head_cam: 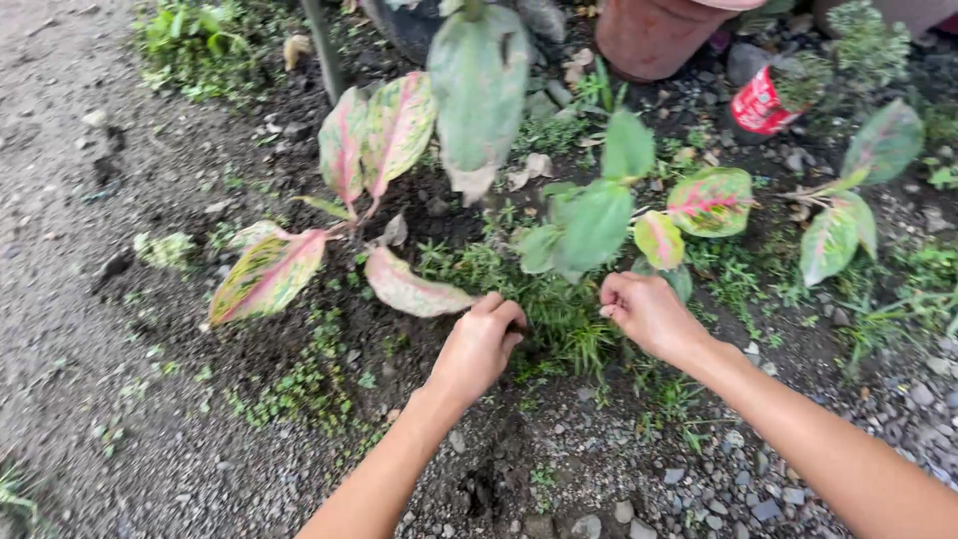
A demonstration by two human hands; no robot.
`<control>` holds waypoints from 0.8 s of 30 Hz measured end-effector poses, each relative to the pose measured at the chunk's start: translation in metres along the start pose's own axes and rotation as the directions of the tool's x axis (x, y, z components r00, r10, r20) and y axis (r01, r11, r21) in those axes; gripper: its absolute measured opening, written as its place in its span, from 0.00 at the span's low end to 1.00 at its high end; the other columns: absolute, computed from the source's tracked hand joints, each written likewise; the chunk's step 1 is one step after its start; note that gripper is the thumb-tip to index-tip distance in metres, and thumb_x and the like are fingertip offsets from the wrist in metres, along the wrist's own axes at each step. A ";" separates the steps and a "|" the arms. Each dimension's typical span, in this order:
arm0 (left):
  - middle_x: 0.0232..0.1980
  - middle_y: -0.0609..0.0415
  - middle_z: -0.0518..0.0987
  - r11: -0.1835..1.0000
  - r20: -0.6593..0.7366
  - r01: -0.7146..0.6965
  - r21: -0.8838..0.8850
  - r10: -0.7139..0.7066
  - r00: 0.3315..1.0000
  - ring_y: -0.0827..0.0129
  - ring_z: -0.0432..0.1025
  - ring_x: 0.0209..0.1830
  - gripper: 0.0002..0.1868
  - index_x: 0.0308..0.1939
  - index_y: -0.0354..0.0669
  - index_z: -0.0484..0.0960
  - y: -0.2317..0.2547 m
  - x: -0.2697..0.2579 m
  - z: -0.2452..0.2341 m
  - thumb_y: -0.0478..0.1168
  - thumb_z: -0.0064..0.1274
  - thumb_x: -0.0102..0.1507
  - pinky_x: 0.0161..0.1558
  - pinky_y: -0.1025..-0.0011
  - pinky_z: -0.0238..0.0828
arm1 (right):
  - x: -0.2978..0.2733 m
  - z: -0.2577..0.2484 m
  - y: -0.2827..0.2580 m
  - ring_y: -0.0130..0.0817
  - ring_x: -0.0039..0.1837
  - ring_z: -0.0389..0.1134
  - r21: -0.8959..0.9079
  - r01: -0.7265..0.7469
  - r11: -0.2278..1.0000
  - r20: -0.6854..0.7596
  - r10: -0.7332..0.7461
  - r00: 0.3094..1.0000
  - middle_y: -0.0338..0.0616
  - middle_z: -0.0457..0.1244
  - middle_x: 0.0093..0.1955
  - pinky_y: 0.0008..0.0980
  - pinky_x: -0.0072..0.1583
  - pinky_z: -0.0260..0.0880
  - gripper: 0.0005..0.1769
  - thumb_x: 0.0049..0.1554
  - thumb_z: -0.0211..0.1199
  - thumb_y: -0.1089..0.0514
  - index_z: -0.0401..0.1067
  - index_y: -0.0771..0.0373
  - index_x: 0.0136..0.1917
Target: Pulling out weeds and grass around potted plants on the ground.
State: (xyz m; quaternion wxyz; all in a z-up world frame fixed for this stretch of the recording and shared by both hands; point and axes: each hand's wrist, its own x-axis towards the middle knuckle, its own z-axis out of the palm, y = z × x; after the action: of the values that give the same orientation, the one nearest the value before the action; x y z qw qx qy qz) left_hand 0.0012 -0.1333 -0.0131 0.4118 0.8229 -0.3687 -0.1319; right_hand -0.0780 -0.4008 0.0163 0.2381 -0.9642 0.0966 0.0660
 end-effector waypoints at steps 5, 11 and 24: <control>0.58 0.42 0.69 0.987 0.069 -0.047 0.156 0.037 0.997 0.45 0.69 0.55 0.35 0.58 0.45 0.74 0.053 0.024 0.011 0.34 0.68 0.47 0.50 0.53 0.73 | -0.021 0.000 -0.024 0.51 0.52 0.73 0.040 -0.058 0.998 0.124 0.052 0.991 0.48 0.65 0.51 0.44 0.52 0.74 0.25 0.47 0.71 0.60 0.69 0.61 0.58; 0.57 0.40 0.73 0.932 0.143 -0.096 0.349 0.048 0.989 0.45 0.71 0.58 0.28 0.57 0.38 0.74 0.006 0.048 0.105 0.29 0.60 0.52 0.54 0.56 0.75 | -0.032 0.050 -0.004 0.61 0.57 0.68 -0.105 0.023 0.994 -0.073 -0.031 0.997 0.55 0.61 0.59 0.52 0.53 0.72 0.32 0.43 0.70 0.62 0.67 0.66 0.61; 0.43 0.38 0.82 0.982 0.265 -0.188 -0.012 0.184 0.946 0.42 0.78 0.46 0.14 0.43 0.37 0.83 0.087 0.124 0.130 0.32 0.62 0.53 0.51 0.53 0.75 | -0.045 -0.068 0.077 0.52 0.49 0.71 0.019 0.184 0.983 0.009 -0.184 0.983 0.51 0.68 0.43 0.47 0.52 0.72 0.11 0.44 0.71 0.64 0.74 0.66 0.41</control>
State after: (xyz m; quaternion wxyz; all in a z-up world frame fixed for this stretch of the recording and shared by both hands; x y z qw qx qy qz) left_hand -0.0240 -0.3309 -0.0161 0.3638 0.7621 -0.4973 -0.1987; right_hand -0.1331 -0.4930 0.0498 0.2525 -0.9664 0.0064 0.0480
